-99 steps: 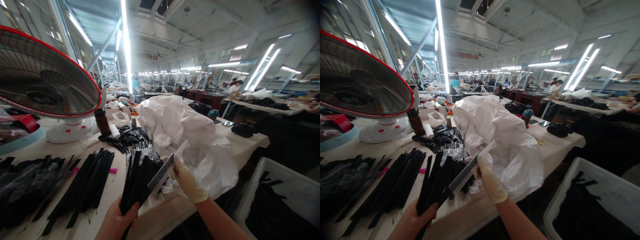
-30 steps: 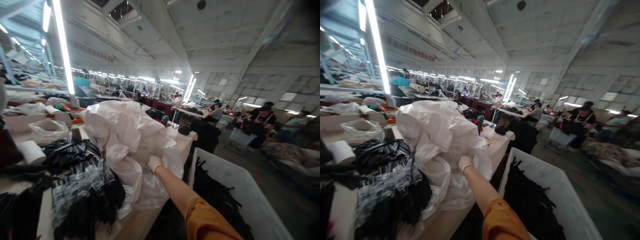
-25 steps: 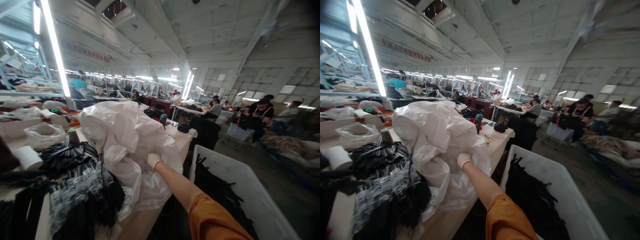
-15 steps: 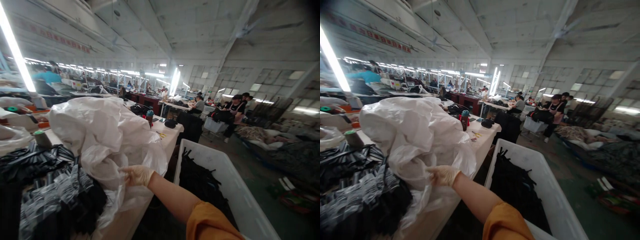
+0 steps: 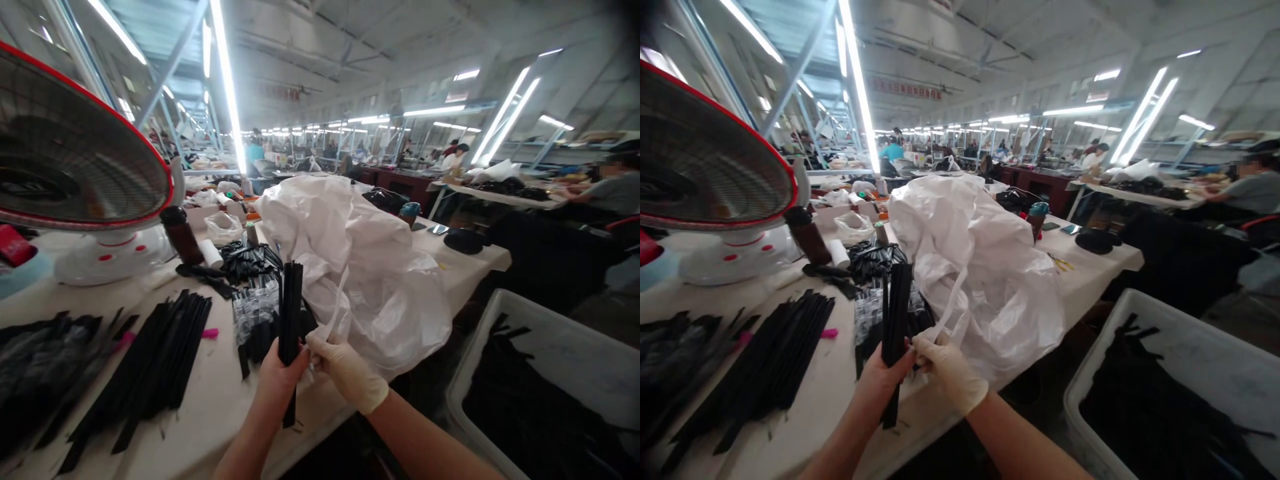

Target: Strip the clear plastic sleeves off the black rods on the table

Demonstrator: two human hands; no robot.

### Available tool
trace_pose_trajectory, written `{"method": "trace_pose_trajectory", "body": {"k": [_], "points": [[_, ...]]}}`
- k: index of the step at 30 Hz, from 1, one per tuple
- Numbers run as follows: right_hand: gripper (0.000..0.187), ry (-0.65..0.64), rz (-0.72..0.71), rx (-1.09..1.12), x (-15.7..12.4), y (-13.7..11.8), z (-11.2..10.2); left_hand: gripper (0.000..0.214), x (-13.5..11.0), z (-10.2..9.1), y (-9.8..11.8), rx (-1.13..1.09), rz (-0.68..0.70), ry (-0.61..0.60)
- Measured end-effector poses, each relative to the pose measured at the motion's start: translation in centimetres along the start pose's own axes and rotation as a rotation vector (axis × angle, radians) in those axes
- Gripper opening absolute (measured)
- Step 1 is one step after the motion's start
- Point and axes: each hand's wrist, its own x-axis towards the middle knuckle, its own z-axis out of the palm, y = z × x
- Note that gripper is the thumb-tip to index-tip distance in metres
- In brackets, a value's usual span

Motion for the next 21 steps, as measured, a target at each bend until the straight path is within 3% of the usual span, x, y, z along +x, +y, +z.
{"method": "trace_pose_trajectory", "body": {"k": [5, 12, 18, 21], "points": [[0.031, -0.102, -0.018, -0.036, -0.3, 0.1, -0.6, 0.034, -1.2, -0.3, 0.6, -0.055, -0.04, 0.012], [0.029, -0.03, -0.047, -0.053, 0.1, 0.0, 0.3, 0.034, -1.6, -0.7, 1.1, -0.092, -0.063, -0.047], [0.03, -0.241, -0.061, -0.089, -0.2, -0.4, 0.3, 0.036, -1.4, -1.0, 1.2, -0.062, -0.039, -0.042], [0.027, -0.155, -0.1, -0.132, 0.4, -0.1, -0.2, 0.036, -1.8, -1.9, 1.5, -0.015, -0.04, -0.095]]}}
